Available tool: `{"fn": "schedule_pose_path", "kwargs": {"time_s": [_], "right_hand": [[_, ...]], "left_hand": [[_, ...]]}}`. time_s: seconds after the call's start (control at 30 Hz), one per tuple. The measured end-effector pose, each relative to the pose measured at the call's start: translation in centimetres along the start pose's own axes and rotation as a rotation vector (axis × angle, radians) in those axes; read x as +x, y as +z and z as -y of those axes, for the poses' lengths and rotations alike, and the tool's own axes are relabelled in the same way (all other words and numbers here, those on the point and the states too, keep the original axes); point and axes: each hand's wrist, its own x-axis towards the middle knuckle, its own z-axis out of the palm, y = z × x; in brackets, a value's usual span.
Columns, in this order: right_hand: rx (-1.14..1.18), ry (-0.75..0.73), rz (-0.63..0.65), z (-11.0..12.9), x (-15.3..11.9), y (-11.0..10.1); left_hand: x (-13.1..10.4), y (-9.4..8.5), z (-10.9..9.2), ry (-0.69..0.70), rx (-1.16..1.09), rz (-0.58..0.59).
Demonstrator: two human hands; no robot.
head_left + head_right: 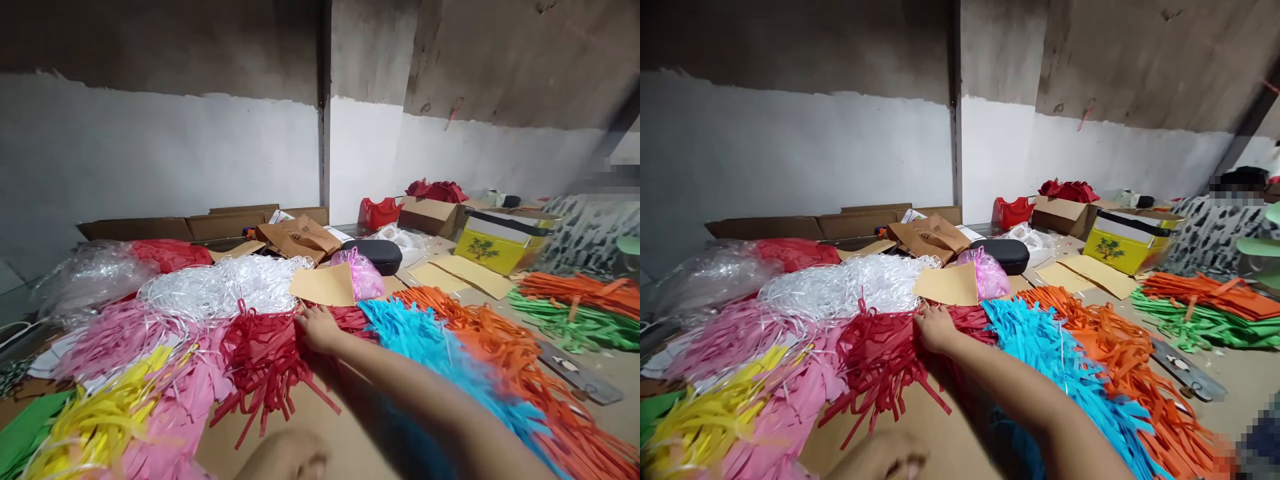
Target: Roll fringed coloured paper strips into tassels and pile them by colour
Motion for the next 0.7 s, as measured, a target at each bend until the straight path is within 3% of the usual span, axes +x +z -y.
{"fn": "schedule_pose_path", "kwargs": {"time_s": [0.13, 0.27, 0.4, 0.53, 0.63, 0.7], "right_hand": [[0.193, 0.100, -0.017, 0.7, 4.8, 1.0], [0.443, 0.237, -0.074, -1.0, 7.1, 0.5], [0.645, 0.365, -0.179, -3.4, 6.7, -0.2], [0.770, 0.441, -0.291, -4.5, 4.6, -1.1], [0.814, 0.434, -0.369, -3.0, 2.6, -0.7], [0.851, 0.382, -0.345, -0.9, 1.5, 0.3]], "left_hand": [[6.1, -3.1, 1.5, -0.019, 0.213, -0.143], [10.2, -5.4, 5.4, -0.143, 0.340, -0.323], [10.7, -6.9, 9.3, -0.207, 0.342, -0.402], [10.2, -7.9, 11.3, -0.185, 0.245, -0.423], [10.2, -8.1, 11.6, -0.171, 0.193, -0.467], [10.4, -7.8, 11.4, -0.144, 0.176, -0.477]]}}
